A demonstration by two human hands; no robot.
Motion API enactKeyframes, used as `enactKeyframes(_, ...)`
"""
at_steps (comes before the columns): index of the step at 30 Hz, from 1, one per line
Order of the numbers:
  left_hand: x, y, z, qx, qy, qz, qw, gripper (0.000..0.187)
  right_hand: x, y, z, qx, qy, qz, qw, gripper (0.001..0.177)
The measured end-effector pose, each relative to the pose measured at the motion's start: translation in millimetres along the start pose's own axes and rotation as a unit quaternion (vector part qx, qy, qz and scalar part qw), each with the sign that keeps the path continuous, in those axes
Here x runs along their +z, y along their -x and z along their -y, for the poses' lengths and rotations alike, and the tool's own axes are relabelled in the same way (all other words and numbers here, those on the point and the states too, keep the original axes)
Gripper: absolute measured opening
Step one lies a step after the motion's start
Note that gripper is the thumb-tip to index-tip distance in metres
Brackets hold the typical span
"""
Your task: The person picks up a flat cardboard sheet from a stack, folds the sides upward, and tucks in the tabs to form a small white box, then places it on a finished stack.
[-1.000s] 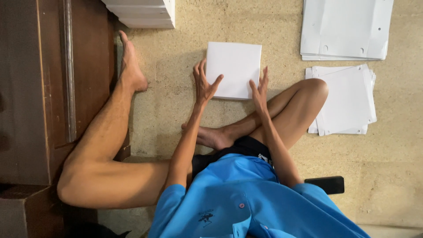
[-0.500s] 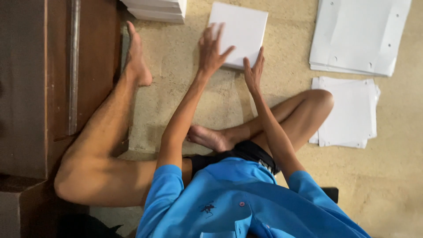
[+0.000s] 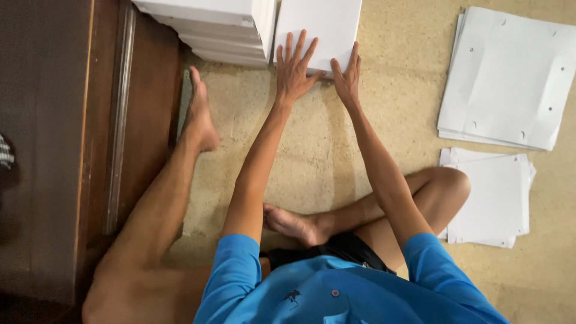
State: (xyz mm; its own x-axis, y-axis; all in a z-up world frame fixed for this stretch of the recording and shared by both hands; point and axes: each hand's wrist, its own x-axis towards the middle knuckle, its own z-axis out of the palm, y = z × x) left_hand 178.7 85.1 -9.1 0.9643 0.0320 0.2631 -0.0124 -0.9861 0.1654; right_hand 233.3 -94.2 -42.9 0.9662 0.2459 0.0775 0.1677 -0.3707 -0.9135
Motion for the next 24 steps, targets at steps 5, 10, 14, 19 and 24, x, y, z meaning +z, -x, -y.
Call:
enactKeyframes(5,-7,-5,6,-0.016,-0.018,-0.025,0.999,0.087,2,-13,6,-0.01,0.019,0.026,0.999,0.076)
enactKeyframes(10,-10,-3,7,-0.026,-0.009,-0.025,0.999,0.088,2,-16,1,-0.013,0.013,0.052,0.998,0.077)
enactKeyframes(14,-8,-4,10,-0.028,-0.014,-0.022,0.999,0.089,-1,-21,-4,-0.001,-0.009,0.09,0.996,0.079)
enactKeyframes(19,0,-4,8,-0.036,-0.045,-0.006,0.998,0.089,-36,-6,49,0.076,-0.093,0.156,0.98,0.08)
enactKeyframes(24,-64,36,-38,0.04,0.123,-0.043,0.991,0.087,-51,25,-96,-0.319,0.367,-0.148,0.861,0.047)
